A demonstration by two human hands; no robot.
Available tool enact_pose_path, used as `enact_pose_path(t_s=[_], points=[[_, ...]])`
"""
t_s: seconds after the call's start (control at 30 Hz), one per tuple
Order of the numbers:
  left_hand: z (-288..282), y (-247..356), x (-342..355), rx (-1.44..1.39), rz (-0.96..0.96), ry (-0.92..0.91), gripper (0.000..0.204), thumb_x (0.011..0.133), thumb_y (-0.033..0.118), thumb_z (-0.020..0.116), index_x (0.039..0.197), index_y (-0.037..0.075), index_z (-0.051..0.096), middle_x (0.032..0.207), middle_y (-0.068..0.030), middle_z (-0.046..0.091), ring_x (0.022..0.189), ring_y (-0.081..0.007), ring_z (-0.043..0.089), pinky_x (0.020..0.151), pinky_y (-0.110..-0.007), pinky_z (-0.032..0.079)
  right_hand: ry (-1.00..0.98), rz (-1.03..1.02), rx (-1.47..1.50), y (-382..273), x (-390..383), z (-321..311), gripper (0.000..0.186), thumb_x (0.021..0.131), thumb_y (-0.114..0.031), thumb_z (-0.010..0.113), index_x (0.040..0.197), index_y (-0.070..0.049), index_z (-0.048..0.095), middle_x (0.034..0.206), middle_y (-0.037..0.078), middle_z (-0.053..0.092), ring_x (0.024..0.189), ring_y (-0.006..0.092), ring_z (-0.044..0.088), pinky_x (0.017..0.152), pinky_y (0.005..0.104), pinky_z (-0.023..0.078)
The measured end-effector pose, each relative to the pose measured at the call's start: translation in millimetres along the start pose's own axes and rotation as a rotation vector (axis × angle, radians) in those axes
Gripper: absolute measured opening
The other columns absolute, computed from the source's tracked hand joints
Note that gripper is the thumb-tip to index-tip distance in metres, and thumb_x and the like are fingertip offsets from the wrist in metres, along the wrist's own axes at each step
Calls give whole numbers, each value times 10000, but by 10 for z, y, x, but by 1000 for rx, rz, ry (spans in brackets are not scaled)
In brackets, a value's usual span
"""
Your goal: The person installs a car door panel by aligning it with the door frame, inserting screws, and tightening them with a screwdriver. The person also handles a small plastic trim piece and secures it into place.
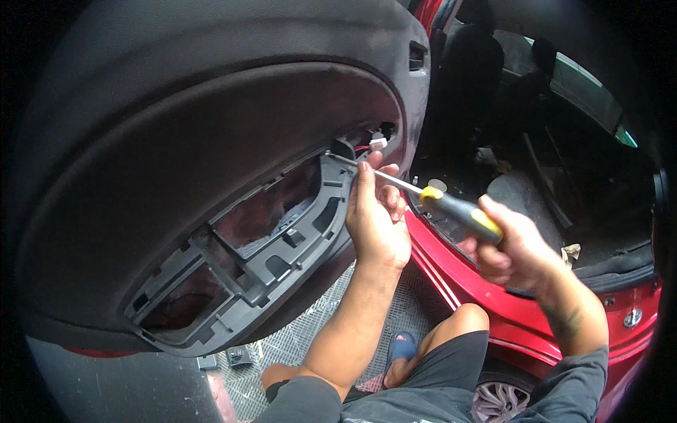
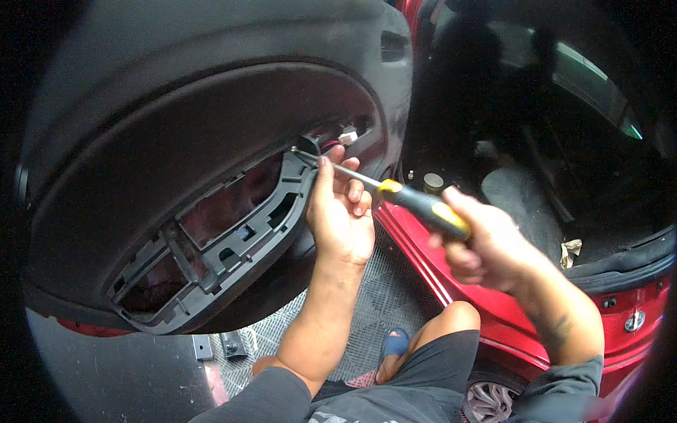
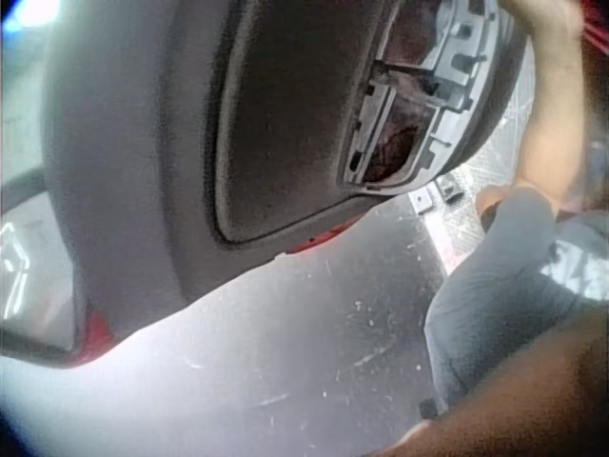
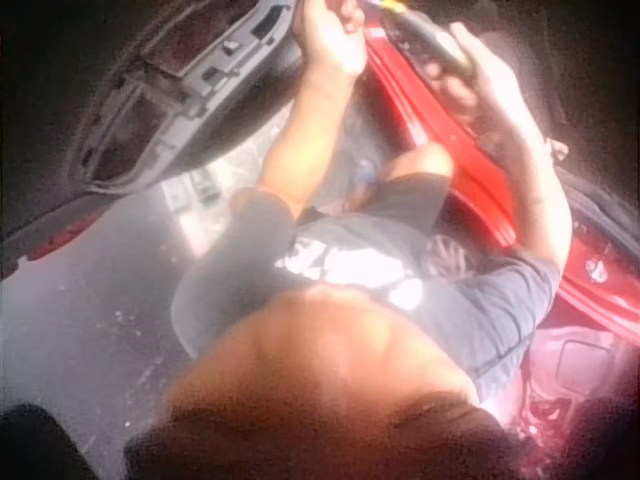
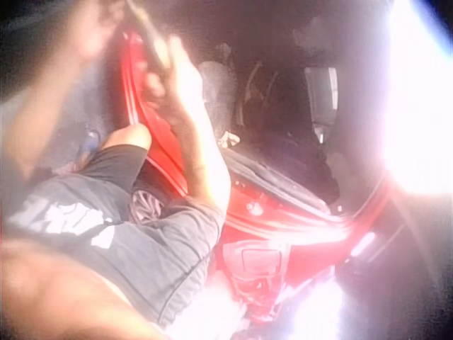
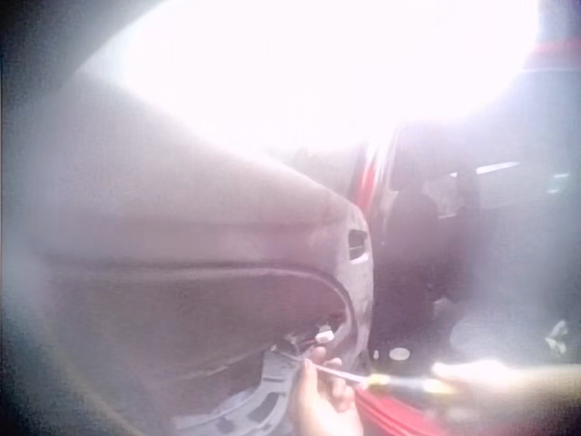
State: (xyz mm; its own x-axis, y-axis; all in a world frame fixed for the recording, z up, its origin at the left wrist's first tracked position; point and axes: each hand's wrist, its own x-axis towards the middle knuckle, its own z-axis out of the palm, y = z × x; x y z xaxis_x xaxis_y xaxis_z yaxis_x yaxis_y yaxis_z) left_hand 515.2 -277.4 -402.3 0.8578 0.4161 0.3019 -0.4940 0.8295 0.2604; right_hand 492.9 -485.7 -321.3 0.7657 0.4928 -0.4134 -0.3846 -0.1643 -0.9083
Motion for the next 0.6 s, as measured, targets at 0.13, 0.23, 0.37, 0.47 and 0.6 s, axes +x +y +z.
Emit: enact_pose_path(t_s=[0.13, 0.23, 0.37, 0.47, 0.6], points=[[31, 9, -1, -5, -40, 58, 297, 1083, 315, 511, 1236, 84, 619, 988, -57, 681, 582, -27, 464, 485, -171, 357, 26, -219, -148, 30, -36, 55, 584, 1045, -556, 453, 992, -15, 667, 497, -5, 446, 401, 123, 363, 433, 285, 313], [59, 76, 29, -18, -27, 92, 251, 1073, 282, 535, 1170, 71, 629, 985, -52, 681, 591, -39, 457, 480, -185, 358, 357, -842, -1009, -14, -9, 107, 486, 924, -271, 738, 1280, -3, 544, 907, 122, 628, 768, 204, 599, 711, 347, 502], [29, -6, 51, -62, -41, 64, 233, 1065, 289, 550, 1146, 90, 642, 988, -47, 694, 586, -37, 466, 474, -188, 359, 603, -1602, -1884, 39, 94, -20, 601, 689, -163, 818, 1235, -20, 611, 956, 114, 635, 804, 290, 605, 729, 401, 500], [60, -1, 21, 4, -57, 72, 261, 1069, 301, 544, 1190, 90, 638, 1008, -59, 701, 584, -33, 472, 478, -185, 362, 389, -906, -927, 174, 175, 29, 362, 984, -385, 612, 1135, -57, 622, 688, 48, 558, 581, 173, 532, 553, 331, 442], [-14, 43, 18, -135, -73, -12, 242, 1090, 232, 494, 1216, 74, 626, 1030, -86, 696, 587, -42, 483, 483, -179, 375, -3, -194, 78, 43, 161, -22, 354, 1042, -452, 489, 1065, -113, 587, 565, -31, 400, 425, 98, 329, 416, 260, 276]])
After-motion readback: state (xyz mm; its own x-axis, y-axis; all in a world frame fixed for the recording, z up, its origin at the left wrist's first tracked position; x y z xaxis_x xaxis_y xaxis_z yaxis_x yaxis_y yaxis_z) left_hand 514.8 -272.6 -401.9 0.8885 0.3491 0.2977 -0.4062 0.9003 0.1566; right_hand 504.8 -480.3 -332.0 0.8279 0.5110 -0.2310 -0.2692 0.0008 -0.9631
